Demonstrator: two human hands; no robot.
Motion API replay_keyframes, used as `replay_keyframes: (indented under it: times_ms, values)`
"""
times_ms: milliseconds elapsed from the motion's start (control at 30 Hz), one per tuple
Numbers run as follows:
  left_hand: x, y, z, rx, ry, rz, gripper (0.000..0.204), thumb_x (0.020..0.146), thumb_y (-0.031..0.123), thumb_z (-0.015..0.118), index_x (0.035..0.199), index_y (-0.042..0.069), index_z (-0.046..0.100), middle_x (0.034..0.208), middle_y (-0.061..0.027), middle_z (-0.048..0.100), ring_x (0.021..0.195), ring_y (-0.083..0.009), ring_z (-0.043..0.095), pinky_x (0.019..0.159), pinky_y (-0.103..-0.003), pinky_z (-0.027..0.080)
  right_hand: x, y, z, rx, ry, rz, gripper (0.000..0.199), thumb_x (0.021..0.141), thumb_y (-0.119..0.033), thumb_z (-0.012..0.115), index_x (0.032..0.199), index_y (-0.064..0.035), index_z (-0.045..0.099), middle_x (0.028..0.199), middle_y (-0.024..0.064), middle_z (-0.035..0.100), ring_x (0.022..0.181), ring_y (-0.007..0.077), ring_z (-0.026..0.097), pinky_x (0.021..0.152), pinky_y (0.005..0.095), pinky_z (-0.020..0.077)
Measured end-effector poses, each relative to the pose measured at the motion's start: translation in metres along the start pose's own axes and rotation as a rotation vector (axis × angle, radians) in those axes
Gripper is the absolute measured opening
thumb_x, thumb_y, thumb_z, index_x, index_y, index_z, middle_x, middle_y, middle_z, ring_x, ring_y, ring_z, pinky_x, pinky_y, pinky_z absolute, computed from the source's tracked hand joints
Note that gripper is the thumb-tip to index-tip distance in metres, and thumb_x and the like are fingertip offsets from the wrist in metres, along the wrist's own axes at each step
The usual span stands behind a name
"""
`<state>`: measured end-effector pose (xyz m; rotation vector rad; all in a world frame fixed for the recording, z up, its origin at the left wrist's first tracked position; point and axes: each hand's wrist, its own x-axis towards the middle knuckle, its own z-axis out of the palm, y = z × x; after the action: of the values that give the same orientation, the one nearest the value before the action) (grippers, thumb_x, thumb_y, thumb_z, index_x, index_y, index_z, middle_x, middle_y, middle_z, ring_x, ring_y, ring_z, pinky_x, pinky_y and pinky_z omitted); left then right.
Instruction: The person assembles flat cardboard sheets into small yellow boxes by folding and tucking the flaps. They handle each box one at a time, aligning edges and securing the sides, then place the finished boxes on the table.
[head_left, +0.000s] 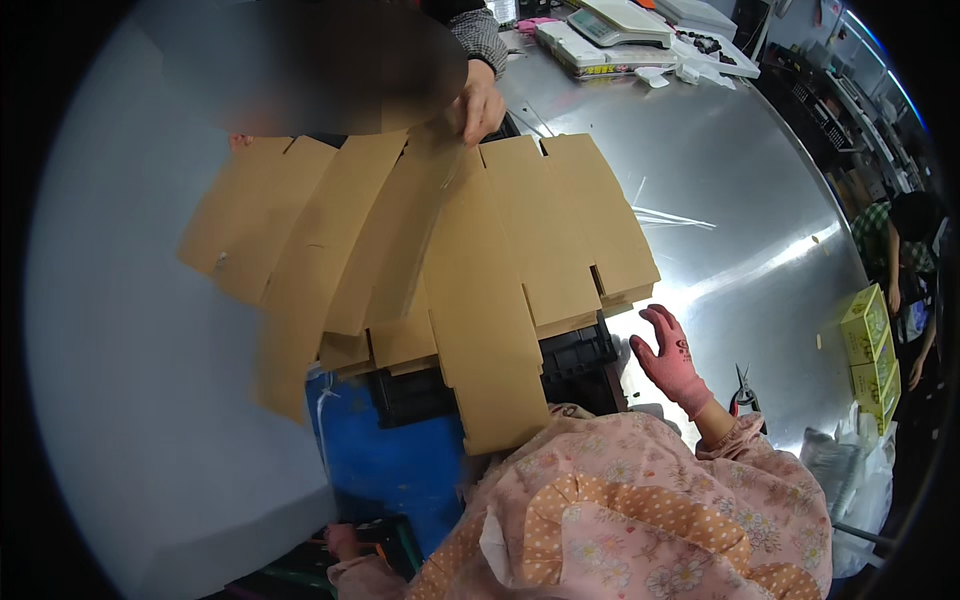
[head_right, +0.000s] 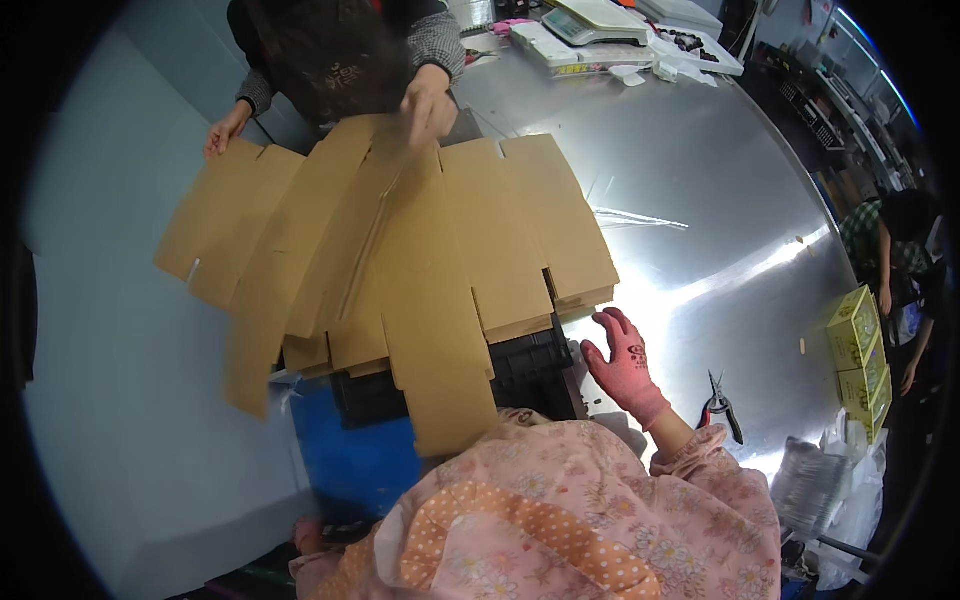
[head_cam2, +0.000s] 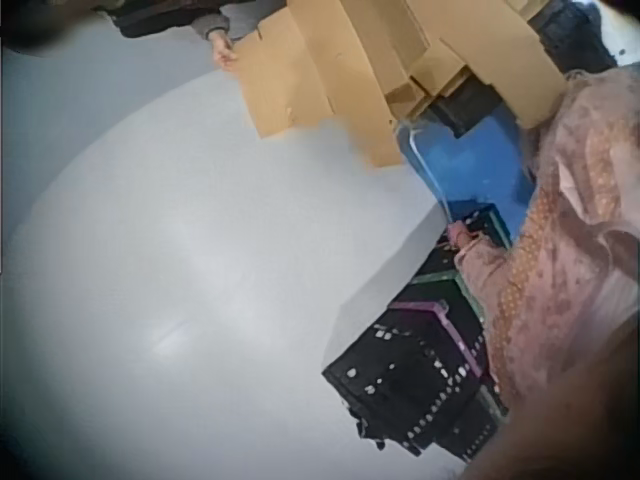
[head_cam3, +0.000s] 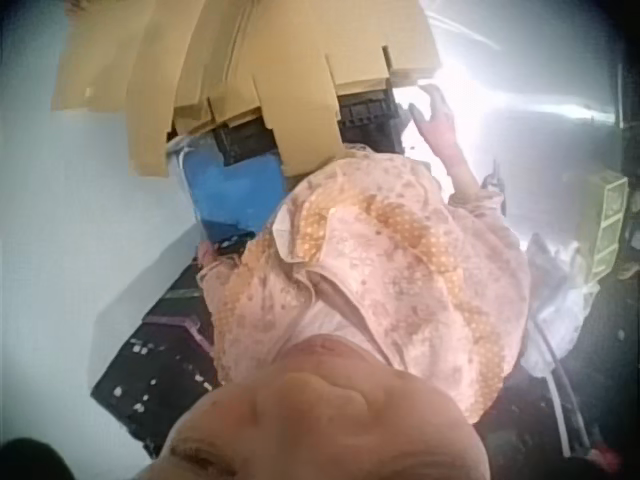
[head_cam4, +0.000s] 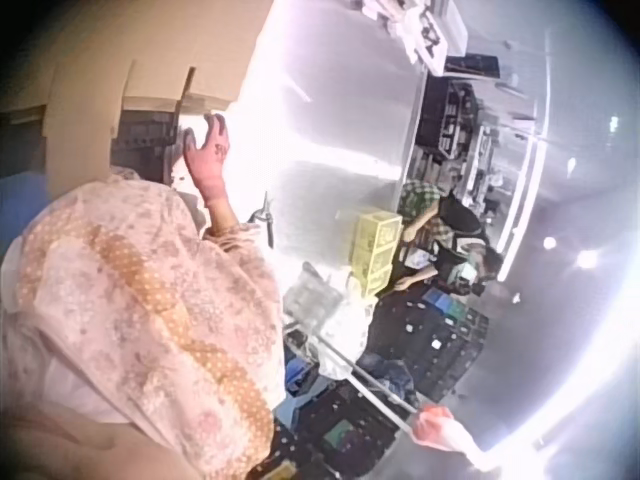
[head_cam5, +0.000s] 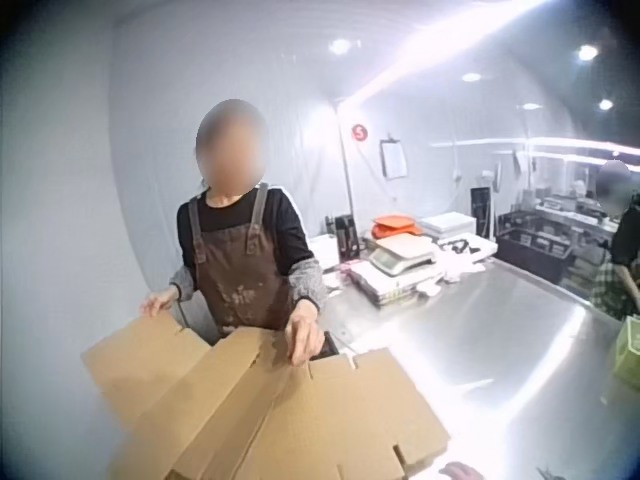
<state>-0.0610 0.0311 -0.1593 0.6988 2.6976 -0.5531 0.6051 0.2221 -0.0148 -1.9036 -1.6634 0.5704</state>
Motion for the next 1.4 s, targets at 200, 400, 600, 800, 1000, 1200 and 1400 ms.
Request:
replay_keyframes:
  times_ms: [200,400,600,800,1000,1200,1400]
  values:
    - [0.103,-0.087,0.056,-1.072,0.002,0.168,0.063,0.088,0.040,0.063,0.131,-0.001,0.043,0.130,-0.0172,0.052,0.117,-0.0283,0.052,0.094,-0.043,0.045,0.010,0.003,0.003,0.040,0.094,-0.054,0.041,0.084,-0.017,0.064,0.121,-0.0030,0.052,0.127,0.0189,0.051,0.116,0.0377,0.050,0.099,0.0434,0.0416]
    - [0.055,0.104,-0.083,-1.222,0.307,0.476,0.053,0.094,0.035,0.056,0.133,0.001,0.041,0.135,-0.0192,0.048,0.117,-0.0304,0.051,0.094,-0.044,0.044,0.023,-0.026,0.030,0.074,0.163,-0.197,0.048,0.084,-0.029,0.062,0.123,-0.0031,0.051,0.126,0.0212,0.049,0.117,0.0390,0.048,0.101,0.0438,0.0394]
    - [-0.046,0.183,-0.147,-1.027,0.227,0.691,0.062,0.091,0.043,0.057,0.138,0.006,0.040,0.139,-0.0191,0.045,0.118,-0.0339,0.052,0.098,-0.044,0.043,0.016,-0.034,0.040,0.190,0.025,-0.092,0.045,0.086,-0.030,0.060,0.123,-0.0052,0.049,0.130,0.0167,0.046,0.123,0.0353,0.044,0.106,0.0444,0.0339]
    - [-0.057,0.187,-0.163,-1.015,0.100,0.736,0.070,0.089,0.051,0.058,0.143,0.011,0.038,0.143,-0.0189,0.043,0.118,-0.0375,0.052,0.102,-0.045,0.042,0.003,-0.024,0.032,0.217,0.111,0.094,0.043,0.088,-0.029,0.058,0.122,-0.0055,0.050,0.124,0.0182,0.051,0.116,0.0363,0.050,0.100,0.0430,0.0410]
    - [-0.036,0.202,-0.165,-1.340,-0.191,0.877,0.051,0.100,0.028,0.048,0.141,-0.001,0.036,0.143,-0.0172,0.041,0.126,-0.0266,0.046,0.106,-0.038,0.037,0.002,-0.006,0.013,0.321,0.347,0.162,0.043,0.091,-0.018,0.063,0.129,-0.0040,0.050,0.123,0.0126,0.058,0.114,0.0229,0.056,0.097,0.0336,0.0449]
    - [-0.091,0.218,-0.184,-1.131,0.074,0.973,0.043,0.097,0.017,0.055,0.136,0.003,0.045,0.141,-0.0165,0.043,0.126,-0.0262,0.045,0.107,-0.038,0.035,0.027,-0.017,0.003,0.375,0.327,0.066,0.038,0.090,-0.014,0.062,0.124,-0.0007,0.051,0.119,0.0158,0.056,0.112,0.0275,0.056,0.096,0.0357,0.0449]
    - [-0.081,0.235,-0.182,-1.173,0.282,0.815,0.054,0.093,0.020,0.062,0.139,0.001,0.039,0.144,-0.0175,0.036,0.133,-0.0296,0.035,0.109,-0.039,0.032,0.078,-0.033,0.004,0.104,0.357,-0.195,0.045,0.085,-0.014,0.064,0.125,-0.0010,0.048,0.122,0.0203,0.053,0.112,0.0375,0.054,0.096,0.0415,0.0440]
